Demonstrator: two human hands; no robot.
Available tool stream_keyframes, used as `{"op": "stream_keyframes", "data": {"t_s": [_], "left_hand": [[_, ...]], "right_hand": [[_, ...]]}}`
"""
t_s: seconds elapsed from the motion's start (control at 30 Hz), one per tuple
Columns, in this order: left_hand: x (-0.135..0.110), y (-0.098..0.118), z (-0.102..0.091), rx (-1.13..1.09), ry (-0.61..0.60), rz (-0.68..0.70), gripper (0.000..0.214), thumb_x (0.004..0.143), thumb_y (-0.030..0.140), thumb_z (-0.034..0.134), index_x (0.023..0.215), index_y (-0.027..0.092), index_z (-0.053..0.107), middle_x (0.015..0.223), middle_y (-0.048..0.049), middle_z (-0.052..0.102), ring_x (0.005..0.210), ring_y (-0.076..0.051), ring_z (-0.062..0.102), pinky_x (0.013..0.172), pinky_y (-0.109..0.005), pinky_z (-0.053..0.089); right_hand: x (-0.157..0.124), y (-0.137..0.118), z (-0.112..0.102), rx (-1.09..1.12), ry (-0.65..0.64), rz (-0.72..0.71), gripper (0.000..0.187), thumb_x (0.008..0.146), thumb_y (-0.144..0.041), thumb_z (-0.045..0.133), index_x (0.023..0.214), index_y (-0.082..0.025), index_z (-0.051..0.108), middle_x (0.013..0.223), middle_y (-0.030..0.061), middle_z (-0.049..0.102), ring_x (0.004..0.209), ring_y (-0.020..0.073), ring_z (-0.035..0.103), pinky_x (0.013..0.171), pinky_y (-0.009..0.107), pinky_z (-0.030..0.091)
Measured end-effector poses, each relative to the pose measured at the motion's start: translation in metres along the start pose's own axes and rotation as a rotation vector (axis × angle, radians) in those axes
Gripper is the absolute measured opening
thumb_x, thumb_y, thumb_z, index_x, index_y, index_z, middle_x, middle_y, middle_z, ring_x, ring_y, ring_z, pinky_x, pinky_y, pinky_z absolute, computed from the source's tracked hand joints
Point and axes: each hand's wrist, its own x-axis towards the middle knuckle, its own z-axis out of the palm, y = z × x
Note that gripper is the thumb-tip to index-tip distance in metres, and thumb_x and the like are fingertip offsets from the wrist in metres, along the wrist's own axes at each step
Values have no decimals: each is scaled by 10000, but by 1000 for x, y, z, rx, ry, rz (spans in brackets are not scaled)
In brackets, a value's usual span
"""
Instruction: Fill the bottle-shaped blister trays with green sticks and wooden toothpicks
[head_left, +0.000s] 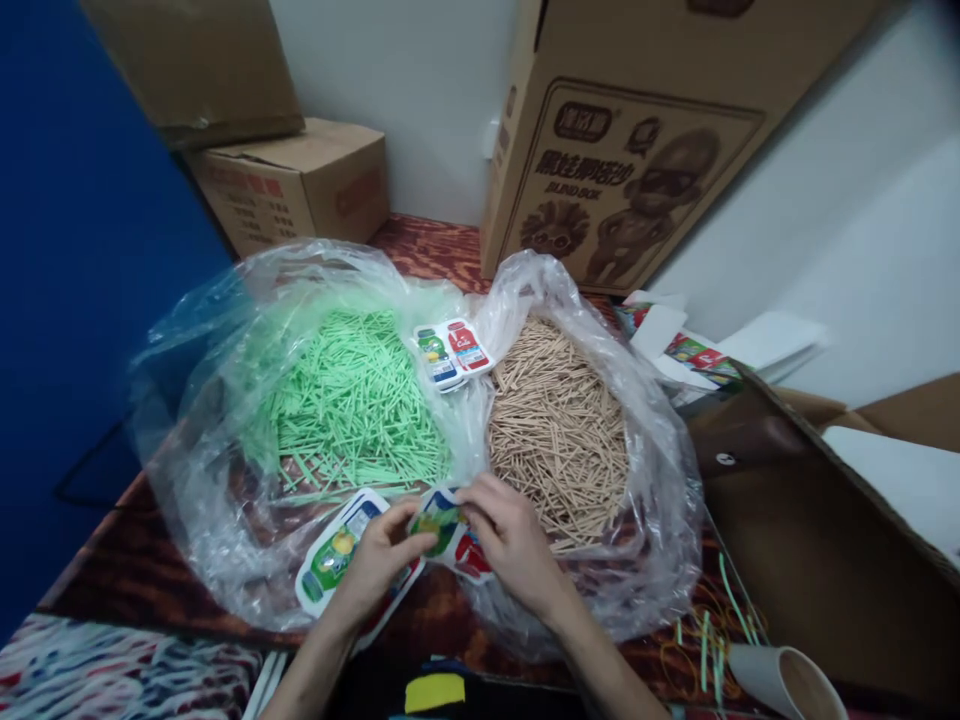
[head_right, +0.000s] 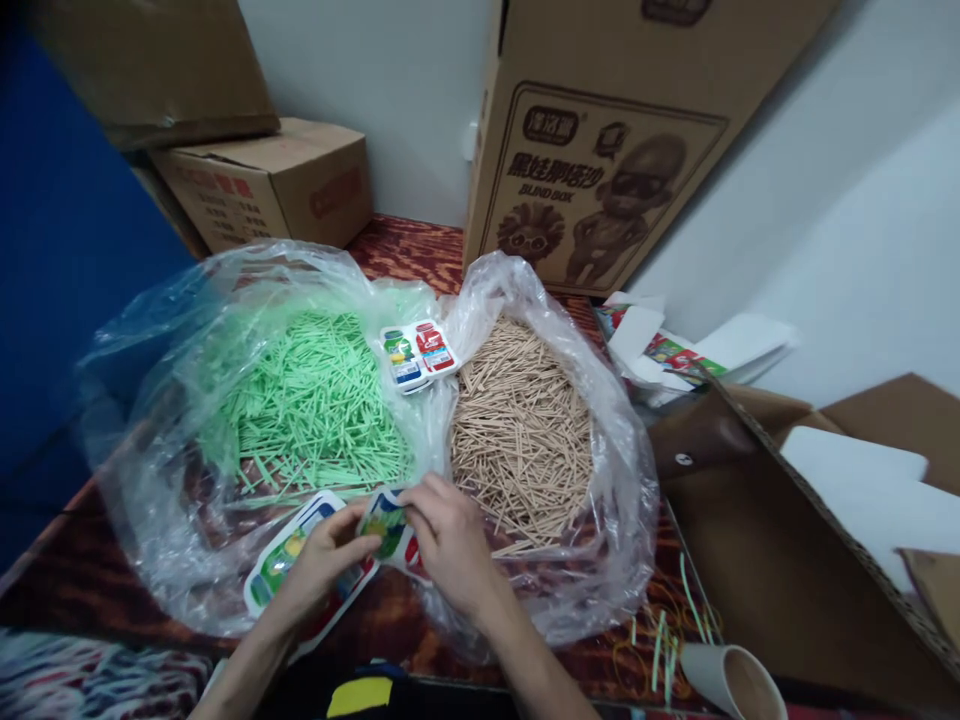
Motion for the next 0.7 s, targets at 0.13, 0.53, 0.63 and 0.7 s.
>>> {"op": "stream_keyframes", "data": {"t_s": [0.13,0.53,0.63,0.7], "left_hand": [[-2,11,-16,184,-295,-172,432,536,291,828,931,154,716,822,-30,697,759,-207,585,679,-270,473],[-1,14,5,367,-77,-8,183,737,351,659,690,176,685,680,-7,667,692,-194,565,705,-272,455],[-2,10,8,314,-68,-39,192,743,351,657,748,163,698,751,-20,686,727,-191,576,728,-276,451],[-4,7,12,254,-77,-56,223,747,360,657,822,156,709,829,-37,702,782,-202,591,763,-287,454]], "right_hand": [[-3,-11,0,31,-65,-151,202,902,-112,494,966,-212,657,846,21,603,839,154,566,738,240,420],[-18,17,2,14,99,115,220,865,-140,578,657,-181,520,722,-18,545,712,129,528,659,229,357],[-18,22,1,63,111,104,243,866,-181,584,635,-183,507,703,-18,532,693,131,514,640,230,354],[-19,24,5,38,162,101,285,862,-220,599,606,-187,478,671,-19,514,670,134,492,625,235,345]]}}
